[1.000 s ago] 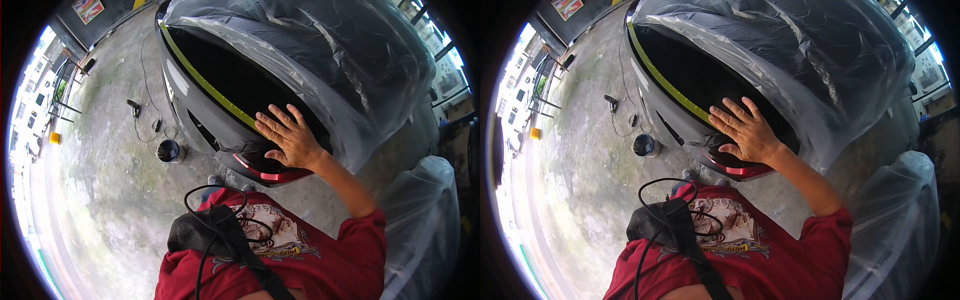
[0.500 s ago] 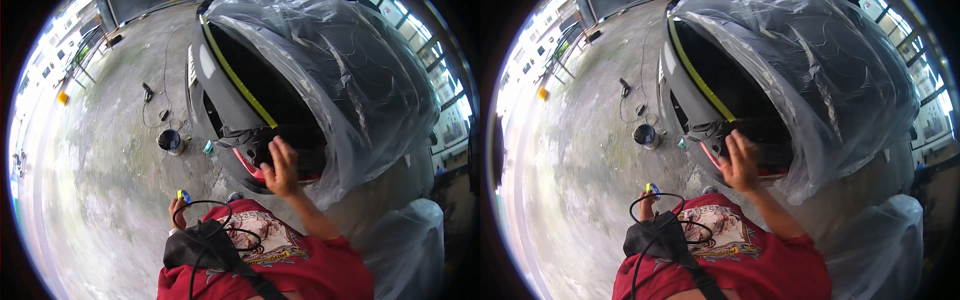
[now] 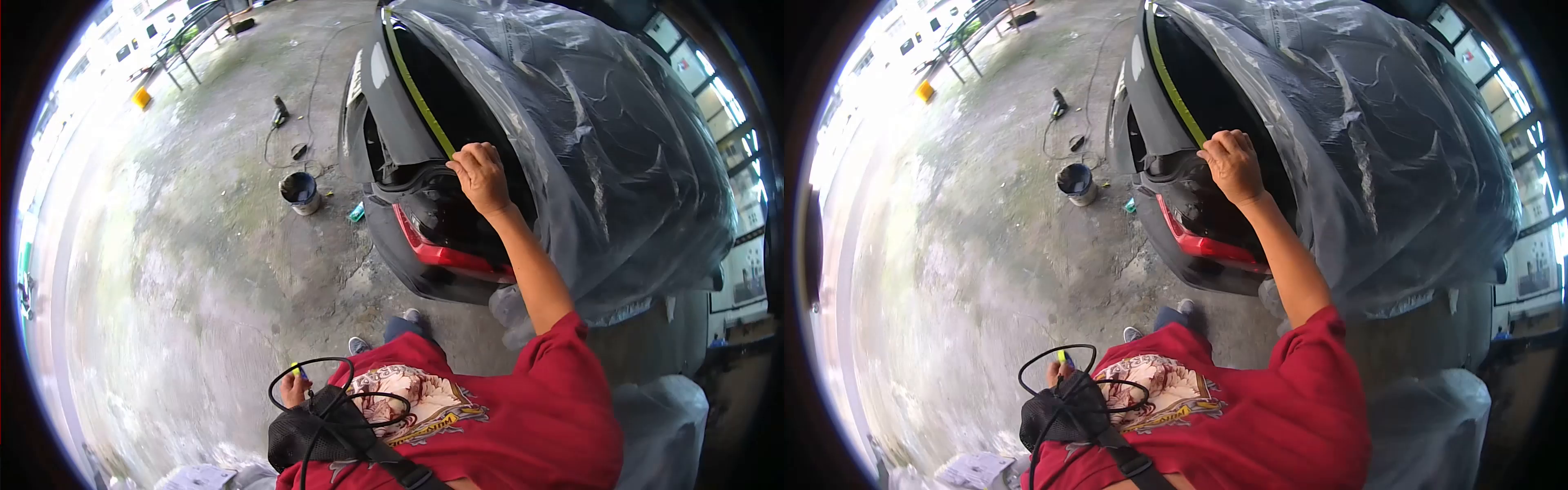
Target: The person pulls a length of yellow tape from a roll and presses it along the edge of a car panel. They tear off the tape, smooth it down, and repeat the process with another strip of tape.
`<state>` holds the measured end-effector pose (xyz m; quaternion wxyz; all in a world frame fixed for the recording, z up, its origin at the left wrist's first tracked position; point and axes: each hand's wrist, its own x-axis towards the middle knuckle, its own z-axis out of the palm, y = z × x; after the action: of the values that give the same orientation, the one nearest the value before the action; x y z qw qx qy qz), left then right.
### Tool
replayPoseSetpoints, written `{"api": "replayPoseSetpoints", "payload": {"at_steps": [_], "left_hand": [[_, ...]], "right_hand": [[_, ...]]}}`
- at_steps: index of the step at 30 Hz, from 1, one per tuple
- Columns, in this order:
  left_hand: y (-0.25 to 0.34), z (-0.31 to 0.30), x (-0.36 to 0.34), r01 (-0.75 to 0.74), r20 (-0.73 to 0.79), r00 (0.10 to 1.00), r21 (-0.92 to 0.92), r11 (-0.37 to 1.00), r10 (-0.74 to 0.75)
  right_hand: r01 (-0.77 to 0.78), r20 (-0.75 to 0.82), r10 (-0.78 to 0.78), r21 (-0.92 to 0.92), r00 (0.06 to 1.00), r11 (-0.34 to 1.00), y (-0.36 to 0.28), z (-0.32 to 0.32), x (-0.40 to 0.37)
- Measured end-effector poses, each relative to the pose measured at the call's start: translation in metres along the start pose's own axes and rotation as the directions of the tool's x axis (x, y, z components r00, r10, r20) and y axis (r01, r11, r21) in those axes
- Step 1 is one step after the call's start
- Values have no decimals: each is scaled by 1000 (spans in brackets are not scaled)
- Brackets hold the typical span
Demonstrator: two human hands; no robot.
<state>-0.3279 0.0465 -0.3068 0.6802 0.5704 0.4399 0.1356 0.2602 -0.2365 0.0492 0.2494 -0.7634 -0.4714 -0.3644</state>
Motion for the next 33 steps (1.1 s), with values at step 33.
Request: {"api": "replayPoseSetpoints", "payload": {"at_steps": [33], "left_hand": [[189, 270, -58, -332, 496, 810, -55, 942, 314]], "right_hand": [[-745, 733, 250, 488, 632, 454, -190, 8, -201]]}}
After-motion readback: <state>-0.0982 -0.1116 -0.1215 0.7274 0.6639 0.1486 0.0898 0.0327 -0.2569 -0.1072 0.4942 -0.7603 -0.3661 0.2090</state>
